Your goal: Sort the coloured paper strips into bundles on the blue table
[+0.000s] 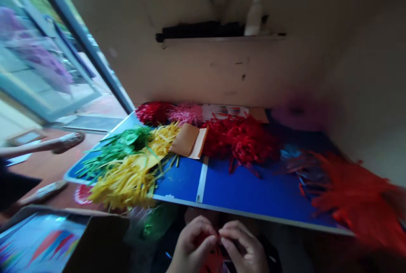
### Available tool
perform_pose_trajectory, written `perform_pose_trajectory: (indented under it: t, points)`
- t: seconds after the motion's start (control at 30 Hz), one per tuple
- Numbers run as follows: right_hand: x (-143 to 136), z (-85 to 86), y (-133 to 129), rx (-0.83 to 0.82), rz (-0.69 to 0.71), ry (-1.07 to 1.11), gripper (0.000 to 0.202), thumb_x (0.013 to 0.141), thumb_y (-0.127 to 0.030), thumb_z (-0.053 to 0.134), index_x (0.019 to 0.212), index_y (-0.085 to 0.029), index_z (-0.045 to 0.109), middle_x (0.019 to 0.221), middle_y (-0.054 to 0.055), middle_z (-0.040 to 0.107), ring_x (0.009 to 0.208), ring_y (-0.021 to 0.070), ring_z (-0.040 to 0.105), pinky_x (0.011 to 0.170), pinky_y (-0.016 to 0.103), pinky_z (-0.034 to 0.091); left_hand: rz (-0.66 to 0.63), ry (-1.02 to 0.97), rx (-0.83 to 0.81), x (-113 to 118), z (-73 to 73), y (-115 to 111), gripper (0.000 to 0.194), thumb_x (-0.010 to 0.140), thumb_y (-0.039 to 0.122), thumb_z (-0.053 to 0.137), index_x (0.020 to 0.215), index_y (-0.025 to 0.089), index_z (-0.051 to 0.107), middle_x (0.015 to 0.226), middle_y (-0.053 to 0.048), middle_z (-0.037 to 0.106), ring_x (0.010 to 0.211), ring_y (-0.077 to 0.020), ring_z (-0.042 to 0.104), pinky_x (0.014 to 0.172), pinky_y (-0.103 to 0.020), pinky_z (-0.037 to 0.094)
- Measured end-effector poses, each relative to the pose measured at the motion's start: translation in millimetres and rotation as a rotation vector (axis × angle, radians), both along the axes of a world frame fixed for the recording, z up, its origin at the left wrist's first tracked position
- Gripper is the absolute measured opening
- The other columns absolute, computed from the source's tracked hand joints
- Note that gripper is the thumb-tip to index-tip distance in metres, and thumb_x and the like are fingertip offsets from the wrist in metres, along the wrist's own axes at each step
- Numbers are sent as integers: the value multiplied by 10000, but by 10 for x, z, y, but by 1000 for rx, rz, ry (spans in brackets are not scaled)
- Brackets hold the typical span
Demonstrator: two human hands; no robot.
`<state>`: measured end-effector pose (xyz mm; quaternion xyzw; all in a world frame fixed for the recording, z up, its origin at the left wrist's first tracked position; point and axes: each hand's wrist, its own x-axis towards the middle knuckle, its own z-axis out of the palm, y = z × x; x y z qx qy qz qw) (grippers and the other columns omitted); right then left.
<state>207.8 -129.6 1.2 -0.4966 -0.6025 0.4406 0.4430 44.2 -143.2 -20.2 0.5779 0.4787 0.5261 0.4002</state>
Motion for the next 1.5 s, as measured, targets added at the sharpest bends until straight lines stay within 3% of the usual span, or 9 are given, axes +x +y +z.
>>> perform_pose_trajectory:
  t: [0.2, 0.37, 0.5, 0.7, 0.8, 1.0, 1.17, 1.4, 1.5]
  points:
    - [-50, -132, -40, -37, 13, 123, 180, 856, -406, 659, 864, -242, 732, 858, 64, 692, 807, 215, 658, 750, 281, 539, -43, 73, -44, -46, 90, 19, 185, 883, 321, 607, 786, 189, 692, 732, -31, 677, 668, -137, 642, 618, -203, 509]
    - [-42, -114, -78, -124, -1, 128, 143, 854, -334, 653, 951, -229, 659, 849, 39, 684, 806, 201, 645, 780, 295, 514, -63, 214, 28, -110, 81, 48, 142, 849, 317, 651, 769, 216, 709, 700, -7, 721, 692, -155, 682, 878, -325, 545]
    - [-9, -14, -48, -96, 36, 21, 92, 833, -225, 613, 923, -229, 634, 834, 14, 664, 811, 191, 626, 813, 304, 481, -107, 193, 73, -153, 54, 88, 108, 811, 290, 690, 722, 234, 716, 656, 21, 734, 614, -142, 683, 949, -374, 525]
    - [0, 47, 28, -129, 119, -30, 104, 796, -143, 547, 857, -209, 600, 840, 11, 633, 830, 184, 604, 810, 305, 455, -175, -38, -339, -131, 71, 87, 215, 776, 388, 723, 874, 199, 692, 776, -45, 743, 706, -184, 695, 661, -260, 566]
    - [-4, 9, 27, -92, 87, -39, 94, 826, -152, 533, 874, -211, 588, 843, 7, 613, 836, 178, 591, 817, 302, 448, -199, -47, -337, -158, 99, 88, 256, 761, 396, 733, 895, 184, 682, 867, -69, 727, 813, -201, 680, 723, -260, 551]
    - [-18, 7, -11, -61, 108, -93, 202, 775, -84, 560, 922, -213, 612, 897, 14, 635, 884, 185, 601, 826, 300, 455, -147, -52, -357, -179, 107, 55, 221, 807, 399, 686, 826, 181, 653, 772, -39, 687, 703, -165, 642, 645, -227, 520]
    - [-2, 81, 36, -154, 118, -3, 97, 790, -121, 611, 829, -198, 653, 819, 8, 675, 815, 176, 628, 794, 285, 467, -138, 69, -237, -196, 82, 40, 185, 832, 373, 666, 870, 192, 663, 821, -46, 689, 753, -173, 660, 684, -232, 532]
    - [-16, 57, 30, -37, 100, 20, 108, 816, -136, 627, 722, -185, 647, 742, 3, 655, 732, 154, 620, 708, 244, 459, -232, 305, 32, -278, 99, 83, 167, 883, 312, 610, 787, 194, 676, 793, -54, 645, 737, -162, 643, 653, -233, 529]
    - [-14, 50, 46, -9, 92, -4, 112, 829, -130, 623, 737, -190, 641, 759, 2, 653, 750, 152, 621, 723, 242, 459, -140, 401, 142, -290, 104, 95, 150, 855, 337, 653, 940, 218, 684, 927, -72, 687, 888, -204, 663, 768, -292, 548]
